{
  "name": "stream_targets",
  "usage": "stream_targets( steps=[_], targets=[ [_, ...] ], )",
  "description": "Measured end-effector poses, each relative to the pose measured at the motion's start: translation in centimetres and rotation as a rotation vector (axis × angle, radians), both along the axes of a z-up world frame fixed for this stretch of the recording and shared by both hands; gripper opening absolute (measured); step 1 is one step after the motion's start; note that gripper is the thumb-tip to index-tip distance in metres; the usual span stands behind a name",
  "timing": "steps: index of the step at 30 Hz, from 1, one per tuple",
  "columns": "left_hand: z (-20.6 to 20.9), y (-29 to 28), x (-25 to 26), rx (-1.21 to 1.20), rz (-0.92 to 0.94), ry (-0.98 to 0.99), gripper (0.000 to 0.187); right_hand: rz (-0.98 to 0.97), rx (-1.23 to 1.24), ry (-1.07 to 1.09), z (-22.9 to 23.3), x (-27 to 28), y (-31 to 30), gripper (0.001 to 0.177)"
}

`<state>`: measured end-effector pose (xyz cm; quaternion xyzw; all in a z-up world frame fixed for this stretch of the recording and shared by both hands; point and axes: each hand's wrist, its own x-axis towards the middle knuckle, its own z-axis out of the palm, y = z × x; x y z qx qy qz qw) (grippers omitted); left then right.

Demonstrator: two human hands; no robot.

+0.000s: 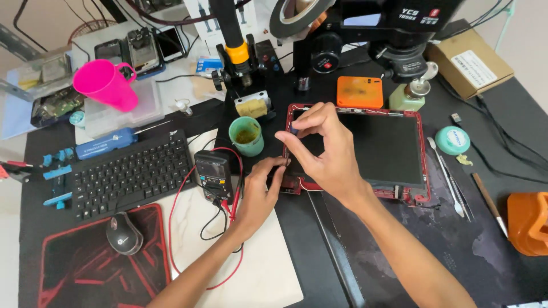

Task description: The person uses a metal prying tool to separate the screen bezel from the laptop chassis, carefully working along the edges to release clips. They then use a screwdriver to remove screws from the back of the detached screen assembly.

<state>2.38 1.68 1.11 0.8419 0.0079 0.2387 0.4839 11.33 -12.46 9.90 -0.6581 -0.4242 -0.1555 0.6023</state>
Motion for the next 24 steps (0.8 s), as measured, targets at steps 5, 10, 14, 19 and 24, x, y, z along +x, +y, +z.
stream_targets(
  steps=[5,10,14,19,24],
  targets=[
    [-1.3,0.8,0.8,0.015,-0.017,-0.071,0.015,-0.031,-0.04,-0.002,1.1,0.3,0.6,0.034],
    [-1.9,0.7,0.9,0.081,-0.025,-0.126,0.015,-0.08,-0.102,0.016,1.7,0.5,0.4,0.032],
    [-2.1,0.5,0.6,0.084,-0.032,-0.127,0.017,0.056,-0.083,0.194,1.7,0.5,-0.3,0.022],
    [-1.6,0.6,0.5,0.085,-0.046,-0.109,0.018,0.203,-0.081,0.286,2.9,-0.3,-0.5,0.015],
    [-1.4,0.6,0.4,0.044,-0.039,-0.015,0.018,0.045,-0.152,0.1,2.3,-0.9,-0.2,0.029]
  ],
)
